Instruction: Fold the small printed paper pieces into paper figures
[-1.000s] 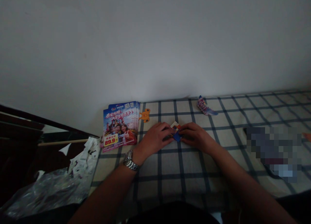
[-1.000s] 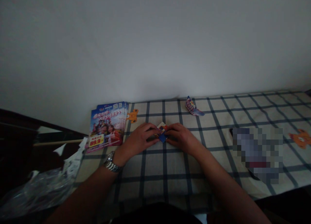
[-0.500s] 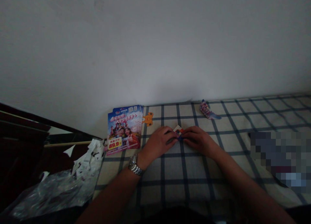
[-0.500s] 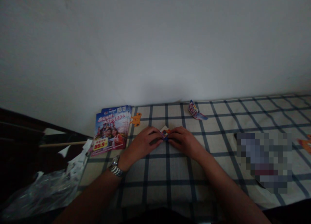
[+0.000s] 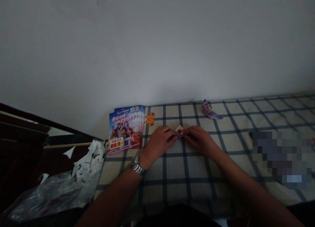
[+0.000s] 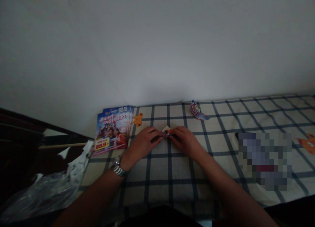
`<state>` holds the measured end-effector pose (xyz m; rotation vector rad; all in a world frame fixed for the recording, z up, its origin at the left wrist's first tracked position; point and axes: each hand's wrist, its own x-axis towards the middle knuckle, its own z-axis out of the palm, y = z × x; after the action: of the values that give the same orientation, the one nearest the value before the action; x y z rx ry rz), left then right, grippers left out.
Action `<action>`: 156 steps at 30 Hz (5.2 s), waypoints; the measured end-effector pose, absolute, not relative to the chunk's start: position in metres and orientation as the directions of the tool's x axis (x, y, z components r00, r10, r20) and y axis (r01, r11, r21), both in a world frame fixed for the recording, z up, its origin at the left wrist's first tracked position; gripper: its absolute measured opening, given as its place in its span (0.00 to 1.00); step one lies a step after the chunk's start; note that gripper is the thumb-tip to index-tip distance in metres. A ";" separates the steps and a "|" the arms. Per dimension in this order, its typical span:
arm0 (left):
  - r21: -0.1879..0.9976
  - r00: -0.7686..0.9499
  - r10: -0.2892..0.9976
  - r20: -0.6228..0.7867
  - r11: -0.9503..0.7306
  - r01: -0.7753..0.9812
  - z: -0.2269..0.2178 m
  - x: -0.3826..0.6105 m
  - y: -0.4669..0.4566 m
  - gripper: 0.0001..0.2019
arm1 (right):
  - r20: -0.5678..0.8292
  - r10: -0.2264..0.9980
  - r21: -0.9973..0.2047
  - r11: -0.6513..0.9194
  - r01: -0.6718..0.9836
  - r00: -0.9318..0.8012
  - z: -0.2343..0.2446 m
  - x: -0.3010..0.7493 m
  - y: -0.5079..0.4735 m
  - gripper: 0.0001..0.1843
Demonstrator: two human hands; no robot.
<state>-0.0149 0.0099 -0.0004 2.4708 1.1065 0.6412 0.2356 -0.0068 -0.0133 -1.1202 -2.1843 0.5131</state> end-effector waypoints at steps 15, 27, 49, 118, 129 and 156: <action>0.544 0.461 0.855 0.237 -0.510 0.666 0.002 -0.009 0.005 0.04 | 0.247 0.904 -0.547 0.428 0.719 -0.350 -0.006 0.225 0.007 0.04; 0.463 0.435 0.868 0.241 -0.497 0.734 -0.001 -0.011 0.009 0.08 | 0.191 0.940 -0.548 0.340 0.764 -0.281 -0.003 0.220 0.013 0.05; 0.411 0.365 0.893 0.262 -0.445 0.795 0.002 -0.002 0.005 0.09 | 0.256 0.932 -0.548 0.359 0.756 -0.256 -0.008 0.218 0.015 0.08; 0.981 0.247 0.955 0.163 -0.183 0.061 -0.003 -0.001 0.008 0.07 | 0.033 0.990 -0.990 0.051 0.133 -0.135 0.005 0.209 -0.002 0.21; 0.987 0.299 0.943 0.150 -0.160 0.009 0.000 -0.002 0.005 0.09 | -0.002 0.998 -0.984 0.011 0.181 -0.068 0.002 0.210 -0.010 0.17; 0.965 0.234 0.971 0.049 0.014 -0.260 -0.008 0.004 0.004 0.14 | 0.078 0.997 -0.968 0.080 0.237 -0.015 0.004 0.212 -0.016 0.18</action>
<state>0.0043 0.0045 -0.0081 1.1320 0.8343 1.1572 0.2123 -0.0165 0.0045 -1.3187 -1.4239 1.0306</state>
